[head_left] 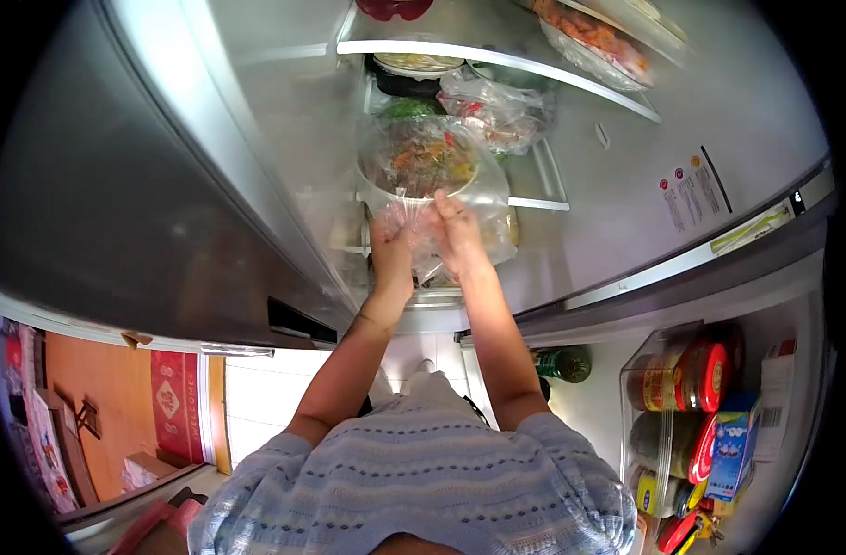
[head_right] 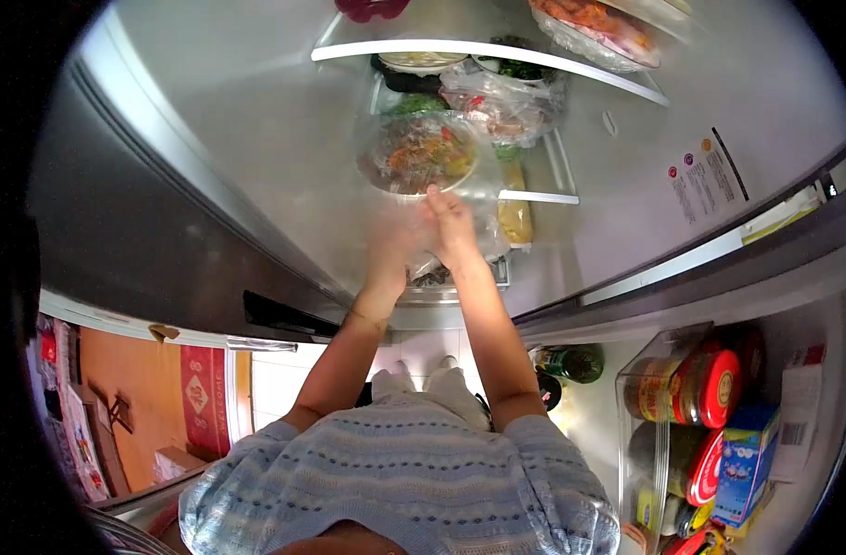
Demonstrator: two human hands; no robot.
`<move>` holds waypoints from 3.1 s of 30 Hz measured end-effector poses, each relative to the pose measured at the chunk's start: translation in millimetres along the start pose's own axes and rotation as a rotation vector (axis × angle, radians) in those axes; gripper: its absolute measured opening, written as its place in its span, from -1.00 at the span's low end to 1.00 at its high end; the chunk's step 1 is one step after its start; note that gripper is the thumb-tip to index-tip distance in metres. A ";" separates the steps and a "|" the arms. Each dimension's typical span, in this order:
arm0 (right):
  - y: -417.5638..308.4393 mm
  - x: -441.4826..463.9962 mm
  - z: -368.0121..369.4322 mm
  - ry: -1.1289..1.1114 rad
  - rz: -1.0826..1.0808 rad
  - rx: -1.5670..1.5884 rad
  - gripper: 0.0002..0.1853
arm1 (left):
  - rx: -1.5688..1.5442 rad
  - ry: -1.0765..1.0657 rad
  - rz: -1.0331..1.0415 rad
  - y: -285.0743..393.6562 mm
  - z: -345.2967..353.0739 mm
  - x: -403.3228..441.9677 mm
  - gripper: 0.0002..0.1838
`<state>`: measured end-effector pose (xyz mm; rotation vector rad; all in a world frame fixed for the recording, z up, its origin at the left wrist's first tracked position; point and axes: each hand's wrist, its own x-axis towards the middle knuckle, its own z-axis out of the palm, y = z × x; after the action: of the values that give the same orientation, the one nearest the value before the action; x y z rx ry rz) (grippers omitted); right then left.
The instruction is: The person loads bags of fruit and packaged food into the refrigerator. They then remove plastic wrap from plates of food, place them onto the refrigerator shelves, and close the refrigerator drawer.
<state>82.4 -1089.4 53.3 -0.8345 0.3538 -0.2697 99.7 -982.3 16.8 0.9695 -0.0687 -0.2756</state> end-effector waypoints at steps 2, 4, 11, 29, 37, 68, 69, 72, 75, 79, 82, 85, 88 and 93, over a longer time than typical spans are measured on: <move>-2.3 18.8 -14.5 -0.157 0.004 -0.239 -0.73 | -0.038 0.034 0.011 -6.1 0.0 12.4 -0.48; -10.1 22.4 -13.5 -0.142 -0.010 -0.372 -0.69 | 0.085 0.083 0.049 2.6 8.9 13.9 -0.43; -17.0 37.5 -0.3 0.000 -0.232 -1.289 -0.46 | 0.193 -0.009 0.152 -56.9 -30.1 81.3 -0.47; -62.3 -67.4 -19.7 -0.203 -0.373 -0.589 -0.14 | 1.031 0.094 0.522 38.1 3.8 -15.9 -0.50; -20.8 -29.7 12.8 -0.274 -0.621 -1.073 -0.79 | 1.207 -0.111 0.659 64.3 22.3 -51.2 -0.57; 17.3 7.5 -52.9 -0.255 0.324 0.457 -0.70 | 1.499 -0.246 0.967 75.4 27.1 -35.0 -0.62; 17.8 11.0 -55.6 -0.314 0.363 0.527 -0.72 | 1.500 -0.243 0.962 74.0 23.1 -42.7 -0.62; 17.9 17.9 -61.1 -0.287 0.348 0.501 -0.72 | 1.582 -0.337 0.978 63.8 14.9 -51.1 -0.65; 4.9 0.9 -42.5 -0.139 0.350 0.403 -0.73 | 1.456 -0.245 0.873 43.0 6.6 -30.3 -0.67; 13.5 21.3 -63.8 -0.068 0.209 -0.098 -0.77 | 0.949 -0.013 0.757 70.8 26.6 -21.2 -0.75; 45.8 13.1 -33.1 -0.027 0.293 -0.192 -0.80 | 0.636 -0.043 0.572 73.1 47.3 -5.3 -0.81; 58.4 -11.6 0.6 -0.133 0.139 0.193 -0.72 | 0.865 -0.443 0.728 64.0 71.3 3.9 -0.72; 49.0 -18.1 3.6 -0.126 -0.018 -0.039 -0.69 | 1.233 -0.545 0.646 41.1 64.6 21.4 -0.65; 28.3 -24.5 -20.6 -0.190 -0.293 -0.306 -0.59 | 1.325 -0.644 0.463 50.1 59.0 26.4 -0.67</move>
<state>54.4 -1076.0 24.0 -1.2061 0.0925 -0.4111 124.5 -1009.8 89.7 2.0842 -1.1671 -0.0697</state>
